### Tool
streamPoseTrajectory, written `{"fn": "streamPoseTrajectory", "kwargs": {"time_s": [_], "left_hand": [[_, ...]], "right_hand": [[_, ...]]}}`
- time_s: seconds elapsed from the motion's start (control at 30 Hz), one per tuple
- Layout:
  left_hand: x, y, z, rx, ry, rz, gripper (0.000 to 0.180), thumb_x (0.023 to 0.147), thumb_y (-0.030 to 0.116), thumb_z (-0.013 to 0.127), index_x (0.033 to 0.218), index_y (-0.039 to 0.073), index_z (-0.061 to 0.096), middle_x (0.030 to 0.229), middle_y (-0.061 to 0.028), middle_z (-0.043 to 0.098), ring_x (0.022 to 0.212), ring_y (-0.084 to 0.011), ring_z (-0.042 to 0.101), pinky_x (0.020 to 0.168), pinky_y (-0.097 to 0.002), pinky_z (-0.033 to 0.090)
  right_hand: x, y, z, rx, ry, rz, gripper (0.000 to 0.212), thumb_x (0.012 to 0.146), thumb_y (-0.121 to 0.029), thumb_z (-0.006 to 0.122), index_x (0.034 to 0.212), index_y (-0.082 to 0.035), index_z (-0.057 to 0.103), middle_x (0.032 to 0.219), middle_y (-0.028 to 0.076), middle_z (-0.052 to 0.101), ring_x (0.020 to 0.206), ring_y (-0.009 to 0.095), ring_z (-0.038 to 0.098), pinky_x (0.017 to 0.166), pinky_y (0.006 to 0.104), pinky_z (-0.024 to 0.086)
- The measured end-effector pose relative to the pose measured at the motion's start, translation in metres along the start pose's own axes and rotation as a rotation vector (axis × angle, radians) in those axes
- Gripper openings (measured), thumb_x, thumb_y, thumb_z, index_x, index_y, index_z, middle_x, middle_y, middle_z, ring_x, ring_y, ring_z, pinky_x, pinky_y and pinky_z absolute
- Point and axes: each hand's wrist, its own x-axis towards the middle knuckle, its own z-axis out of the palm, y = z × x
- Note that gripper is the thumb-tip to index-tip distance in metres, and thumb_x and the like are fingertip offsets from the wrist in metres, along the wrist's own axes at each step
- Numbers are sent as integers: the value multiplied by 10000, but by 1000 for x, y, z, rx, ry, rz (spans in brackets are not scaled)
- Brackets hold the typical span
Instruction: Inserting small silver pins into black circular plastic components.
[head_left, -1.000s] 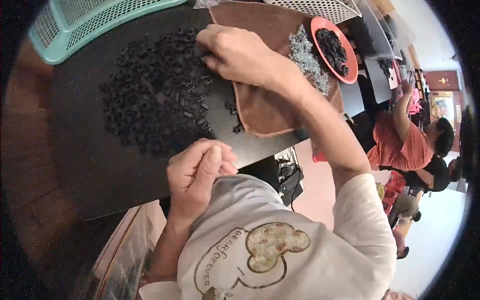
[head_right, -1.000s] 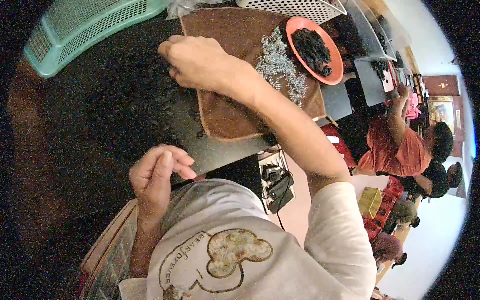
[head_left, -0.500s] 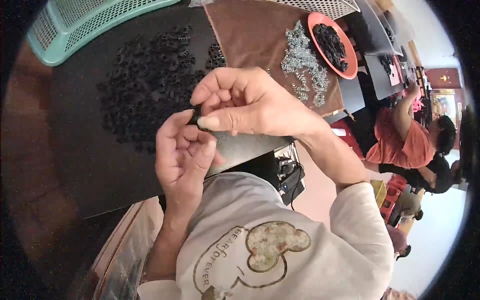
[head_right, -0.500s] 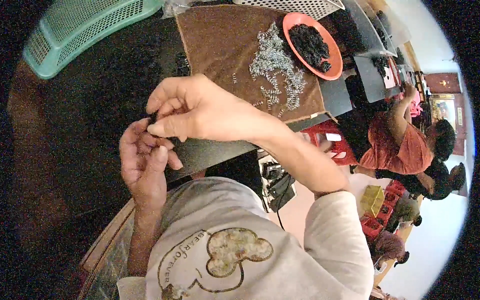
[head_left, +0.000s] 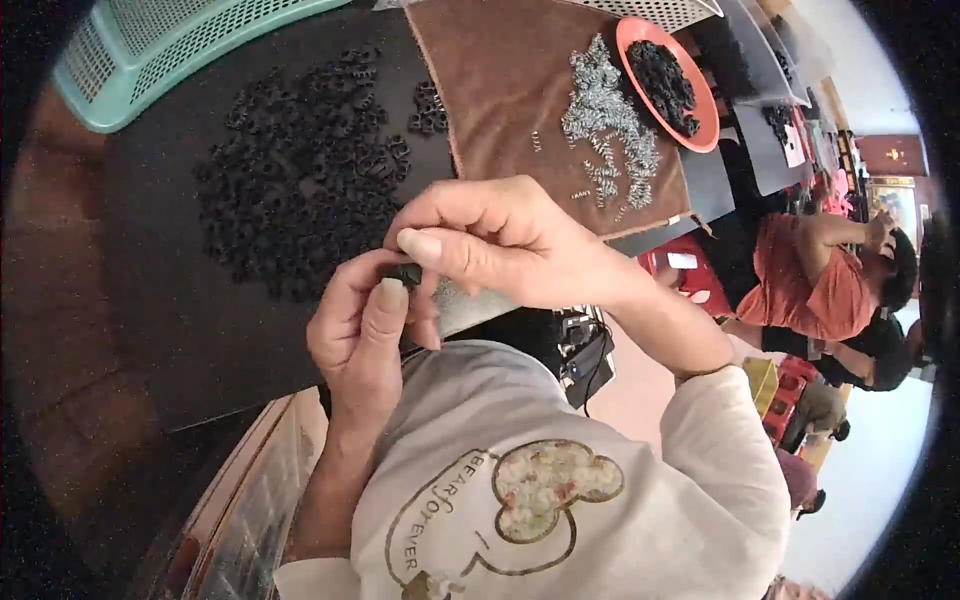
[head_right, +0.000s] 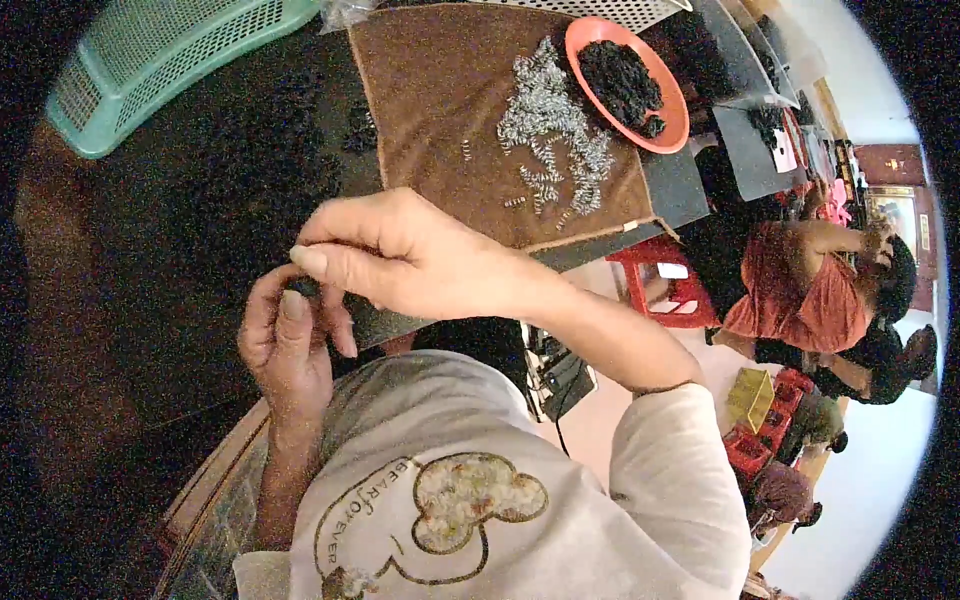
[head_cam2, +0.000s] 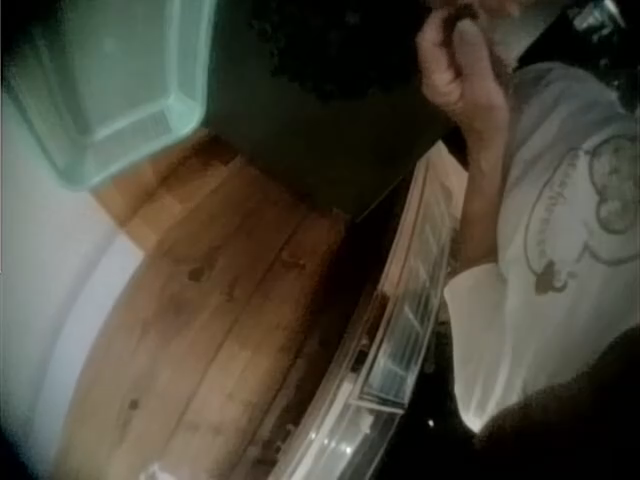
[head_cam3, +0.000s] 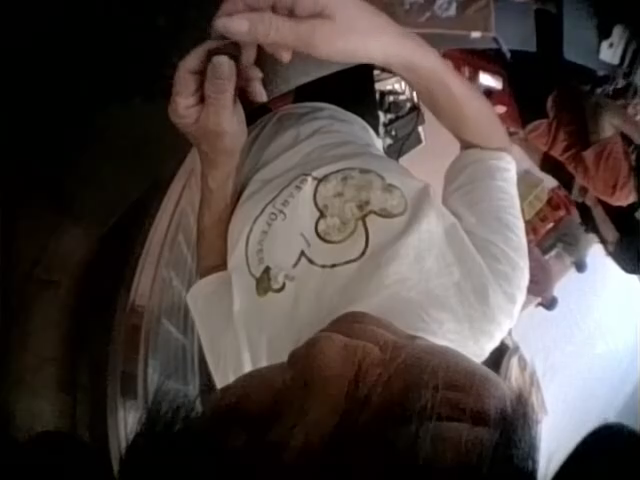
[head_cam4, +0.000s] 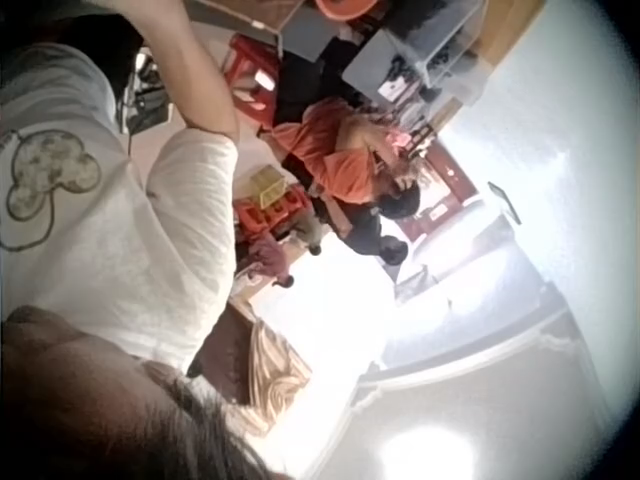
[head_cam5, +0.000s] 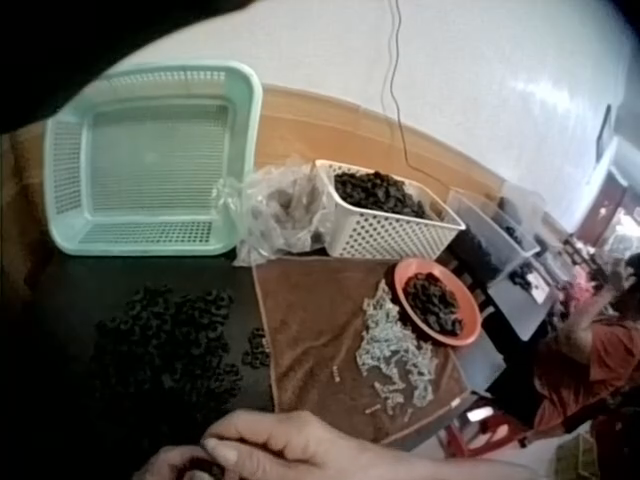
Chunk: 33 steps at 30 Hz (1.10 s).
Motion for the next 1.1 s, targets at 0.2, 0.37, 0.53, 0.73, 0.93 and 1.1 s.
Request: {"fn": "streamPoseTrajectory", "kwargs": {"time_s": [0.2, 0.37, 0.53, 0.73, 0.93, 1.1], "left_hand": [[2, 4, 1, 37, -35, -27, 317, 1022, 264, 489, 1163, -13, 550, 774, -96, 624, 550, -125, 544, 475, -248, 450], [2, 8, 7, -7, -10, -35, 269, 1020, 208, 492, 1147, -19, 559, 780, -79, 634, 571, -109, 551, 522, -244, 460], [0, 5, 5, -7, 41, -41, 234, 1014, 165, 496, 1125, -28, 567, 784, -72, 651, 596, -99, 558, 560, -246, 472], [0, 9, 2, -100, 24, -79, 253, 1014, 199, 504, 1115, -26, 561, 855, -129, 663, 627, -134, 586, 564, -265, 497], [0, 9, -2, -189, -55, -91, 268, 1019, 213, 489, 1101, -33, 561, 885, -154, 661, 657, -160, 606, 571, -275, 507], [2, 12, -3, -168, -64, -125, 274, 1019, 200, 487, 1085, -55, 562, 863, -135, 658, 662, -157, 613, 567, -268, 500]], "right_hand": [[-8, 4, 7, 7, 36, -115, 299, 1043, -238, 449, 999, 28, 579, 686, 68, 658, 646, 110, 668, 574, 292, 523], [-9, 5, 11, -181, 132, -270, 211, 1009, -157, 498, 962, 25, 592, 723, 120, 632, 611, 202, 678, 571, 349, 532], [-9, 11, 13, -514, 241, -490, 141, 938, -120, 577, 951, 18, 604, 774, 144, 606, 632, 289, 644, 557, 388, 517], [-16, 8, 7, -647, 234, -513, 144, 908, -107, 601, 956, 29, 604, 790, 149, 596, 675, 326, 616, 556, 408, 505], [-19, 12, 4, -603, 271, -563, 143, 889, -73, 608, 987, 32, 604, 796, 149, 595, 693, 330, 616, 584, 406, 510], [-20, 13, 6, -643, 164, -626, 187, 842, -12, 650, 1013, 63, 638, 793, 126, 601, 631, 249, 604, 522, 339, 474]]}}
